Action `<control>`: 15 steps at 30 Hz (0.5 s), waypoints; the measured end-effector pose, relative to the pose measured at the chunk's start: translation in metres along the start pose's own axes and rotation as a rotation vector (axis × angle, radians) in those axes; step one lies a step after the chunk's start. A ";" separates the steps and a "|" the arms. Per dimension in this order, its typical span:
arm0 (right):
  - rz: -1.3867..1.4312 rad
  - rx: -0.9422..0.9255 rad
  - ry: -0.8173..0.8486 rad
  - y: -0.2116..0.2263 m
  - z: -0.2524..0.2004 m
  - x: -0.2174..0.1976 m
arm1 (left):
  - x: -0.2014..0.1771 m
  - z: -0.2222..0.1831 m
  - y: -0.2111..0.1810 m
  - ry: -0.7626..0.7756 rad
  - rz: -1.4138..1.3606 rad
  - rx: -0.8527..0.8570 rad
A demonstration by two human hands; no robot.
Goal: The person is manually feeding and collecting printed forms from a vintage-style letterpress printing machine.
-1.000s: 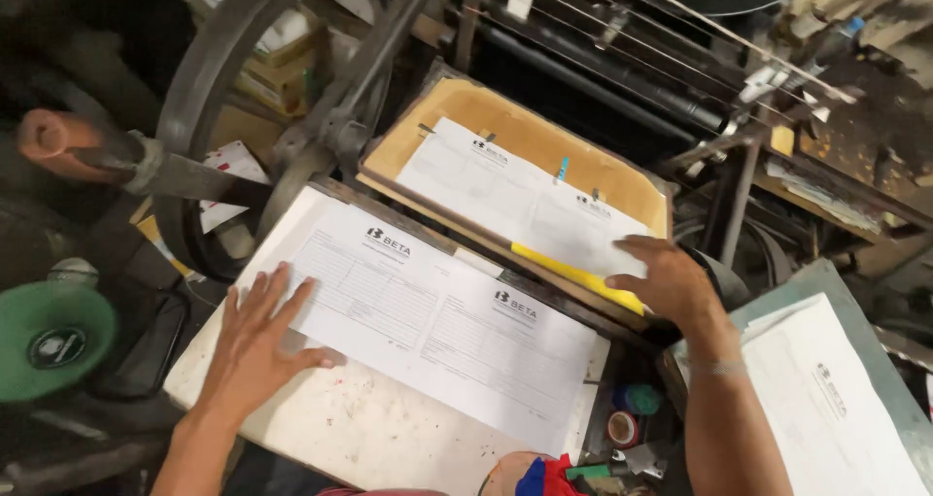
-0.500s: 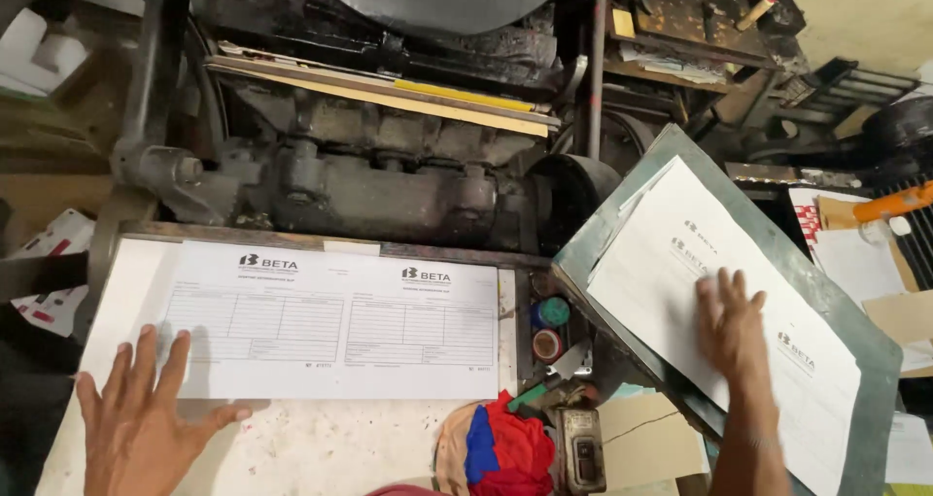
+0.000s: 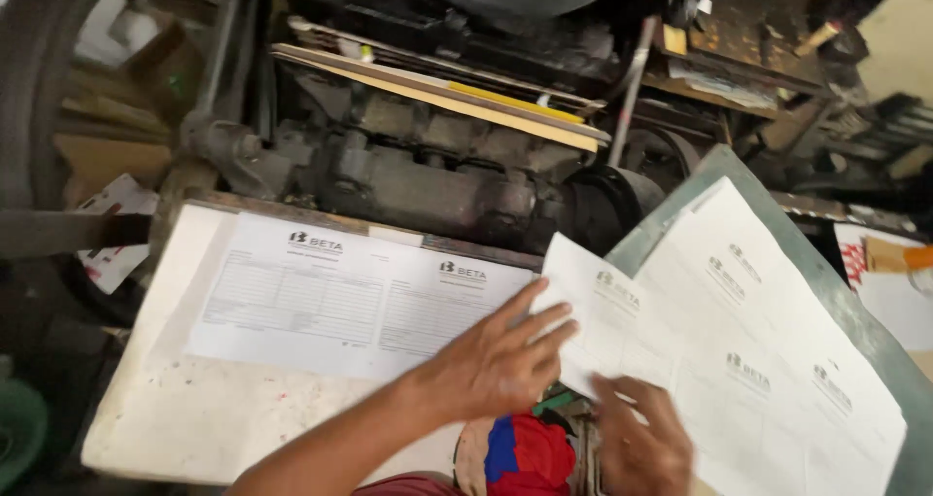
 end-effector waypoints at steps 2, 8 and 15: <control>-0.124 0.011 0.112 -0.096 -0.029 0.006 | -0.001 -0.016 0.051 0.010 0.044 -0.063; -0.363 -0.128 0.354 -0.245 -0.043 0.014 | -0.064 -0.050 0.205 -0.024 0.371 -0.297; -0.187 -0.206 0.135 -0.036 0.121 0.055 | -0.062 -0.143 0.286 0.248 0.615 -0.494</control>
Point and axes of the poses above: each hand's wrist, its own z-axis towards the middle knuckle, its own x-axis out of the palm, y = z × x, the point moved 9 cm from there along z, towards the middle knuckle, and after that the axes turned 13 degrees about -y, right-handed, at the moved point
